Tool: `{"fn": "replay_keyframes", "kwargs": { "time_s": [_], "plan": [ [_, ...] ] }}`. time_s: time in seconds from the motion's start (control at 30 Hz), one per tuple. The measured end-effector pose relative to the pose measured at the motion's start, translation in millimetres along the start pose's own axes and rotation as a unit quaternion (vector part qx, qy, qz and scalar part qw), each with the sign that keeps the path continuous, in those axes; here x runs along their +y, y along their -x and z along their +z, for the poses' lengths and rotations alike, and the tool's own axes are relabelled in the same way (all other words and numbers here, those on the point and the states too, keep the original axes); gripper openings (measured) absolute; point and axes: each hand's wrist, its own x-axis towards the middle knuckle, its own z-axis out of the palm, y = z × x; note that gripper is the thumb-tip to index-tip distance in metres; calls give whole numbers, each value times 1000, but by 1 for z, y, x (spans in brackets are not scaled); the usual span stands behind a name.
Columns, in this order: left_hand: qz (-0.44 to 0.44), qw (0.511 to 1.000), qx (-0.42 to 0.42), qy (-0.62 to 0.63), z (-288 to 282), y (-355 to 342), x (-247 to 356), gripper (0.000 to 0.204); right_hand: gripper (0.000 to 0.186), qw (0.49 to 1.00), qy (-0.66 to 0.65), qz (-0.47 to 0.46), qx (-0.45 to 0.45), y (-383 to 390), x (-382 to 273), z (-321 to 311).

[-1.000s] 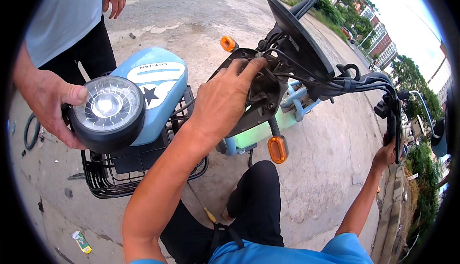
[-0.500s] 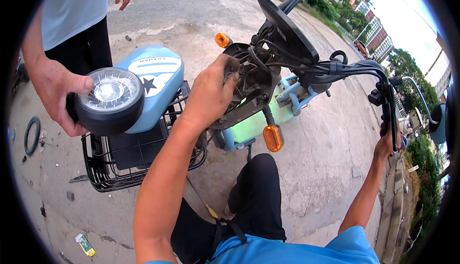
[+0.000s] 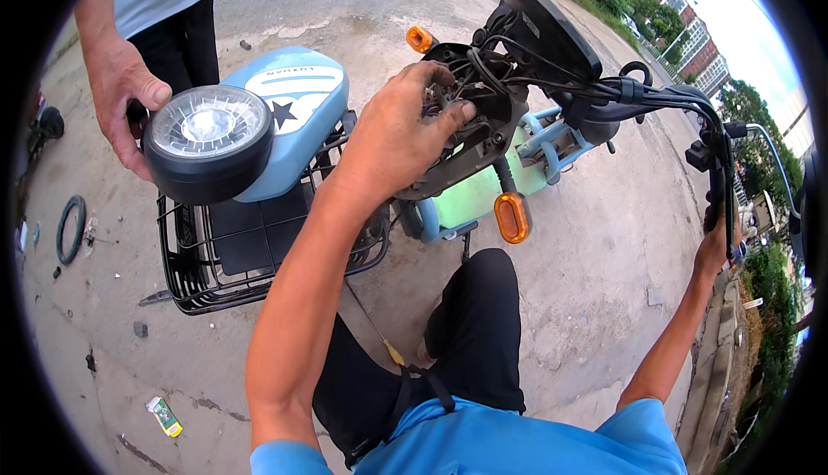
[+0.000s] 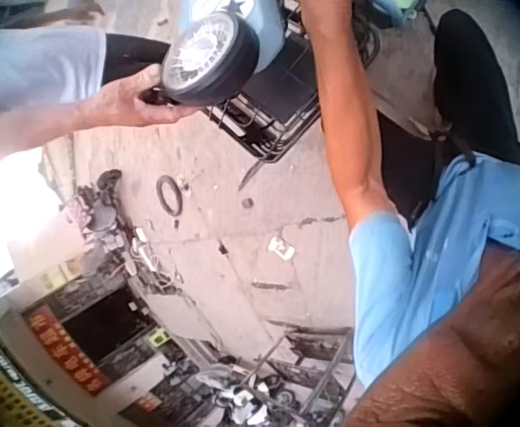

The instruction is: The person uses a screwdriver to remove screws from the front housing of an electric scooter. They then detach the front cover and headlight assembly, exposing the internal wiring. The person proceeds to adjust the wires and components within the handlebar area.

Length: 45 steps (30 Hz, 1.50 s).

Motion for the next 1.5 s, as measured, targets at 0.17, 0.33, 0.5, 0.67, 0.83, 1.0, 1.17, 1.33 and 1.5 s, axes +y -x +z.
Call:
{"fn": "replay_keyframes", "kwargs": {
  "time_s": [0.17, 0.33, 0.5, 0.67, 0.83, 1.0, 1.17, 1.33, 1.5],
  "plan": [
    [110, 954, 114, -254, -37, 92, 32, 39, 29, 998, 46, 35, -40, -6, 9, -22],
    [46, 835, 117, -535, -77, 182, 8, 27, 45, 995, 80, 57, 12, -5, 1, -8],
    [59, 804, 107, -582, -81, 169, -15, 20, 46, 993, 84, 64, 47, 1, -20, -4],
    [85, 829, 137, -536, -83, 161, -16, 14, 46, 989, 141, 52, 9, 3, -39, -6],
    [68, 815, 141, -557, -58, 184, -5, 21, 44, 992, 115, 52, 29, 2, -33, -5],
    [84, 818, 146, -550, -70, 173, -11, 20, 45, 995, 83, 41, 43, 7, -36, 2],
    [89, 844, 118, -515, -87, 161, -14, 11, 45, 994, 91, 35, 38, 8, -40, -1],
    [102, 839, 145, -515, -88, 154, -23, 15, 47, 994, 97, 29, 38, 7, -40, -3],
    [66, 835, 132, -531, -68, 174, -7, 21, 35, 992, 117, 34, 28, 8, -44, -2]
  ]
}}
